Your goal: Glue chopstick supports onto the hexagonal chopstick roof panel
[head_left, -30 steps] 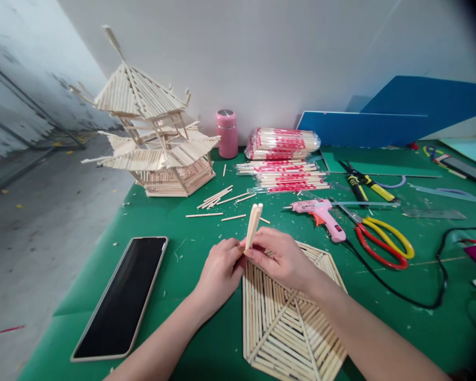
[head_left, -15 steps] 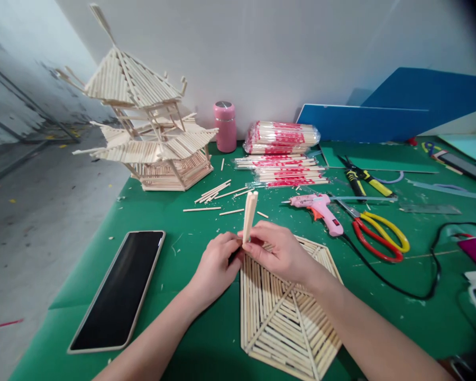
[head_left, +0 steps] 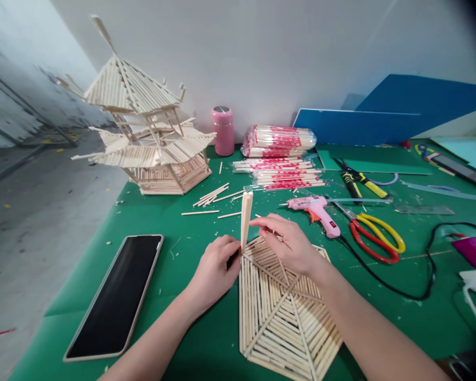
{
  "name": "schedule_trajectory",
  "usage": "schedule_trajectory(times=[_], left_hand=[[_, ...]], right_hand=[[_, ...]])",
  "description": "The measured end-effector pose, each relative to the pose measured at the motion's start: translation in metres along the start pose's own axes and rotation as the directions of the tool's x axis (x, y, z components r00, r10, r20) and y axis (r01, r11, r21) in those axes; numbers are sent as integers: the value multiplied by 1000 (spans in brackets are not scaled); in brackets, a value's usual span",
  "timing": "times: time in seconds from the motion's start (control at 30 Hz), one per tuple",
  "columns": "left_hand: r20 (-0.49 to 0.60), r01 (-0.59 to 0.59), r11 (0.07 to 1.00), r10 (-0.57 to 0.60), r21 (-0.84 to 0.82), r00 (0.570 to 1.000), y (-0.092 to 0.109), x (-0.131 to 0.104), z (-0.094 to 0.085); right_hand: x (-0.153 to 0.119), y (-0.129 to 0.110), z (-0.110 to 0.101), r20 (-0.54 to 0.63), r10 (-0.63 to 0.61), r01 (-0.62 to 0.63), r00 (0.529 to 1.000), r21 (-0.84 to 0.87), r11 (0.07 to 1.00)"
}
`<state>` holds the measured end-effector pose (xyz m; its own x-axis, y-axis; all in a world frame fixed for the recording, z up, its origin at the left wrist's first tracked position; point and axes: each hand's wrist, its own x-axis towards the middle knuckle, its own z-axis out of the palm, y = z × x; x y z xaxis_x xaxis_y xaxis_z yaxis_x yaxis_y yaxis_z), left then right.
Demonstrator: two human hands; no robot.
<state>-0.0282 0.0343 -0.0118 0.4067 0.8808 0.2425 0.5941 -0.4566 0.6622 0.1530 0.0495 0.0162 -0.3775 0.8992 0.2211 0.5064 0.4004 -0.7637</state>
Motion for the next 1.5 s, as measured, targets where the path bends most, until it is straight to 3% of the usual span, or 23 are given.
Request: schedule_trajectory(times=[0.2, 0.4, 0.5, 0.67, 1.0, 1.5], left_hand=[[44, 40, 999, -41, 15, 998, 1, 0, 0], [41, 43, 999, -44, 19, 998, -1, 0, 1], [37, 42, 999, -43, 22, 998, -2, 0, 1], [47, 46, 999, -48, 29, 998, -1, 1, 0], [50, 41, 998, -44, 48, 998, -2, 0, 2], [74, 36, 997, -41, 63, 996, -1, -3, 2]], right_hand=[[2, 10, -8, -55, 94, -97, 994, -41, 994], [1, 6, -4, 29, 84, -83, 996, -39, 996], [1, 7, -4, 33, 99, -90, 995, -208, 974], [1, 21, -10, -37, 230, -224, 972, -415, 882], [3, 32, -13, 62, 327, -264, 943, -460, 848], [3, 25, -12, 13, 319, -287, 948, -410, 866]])
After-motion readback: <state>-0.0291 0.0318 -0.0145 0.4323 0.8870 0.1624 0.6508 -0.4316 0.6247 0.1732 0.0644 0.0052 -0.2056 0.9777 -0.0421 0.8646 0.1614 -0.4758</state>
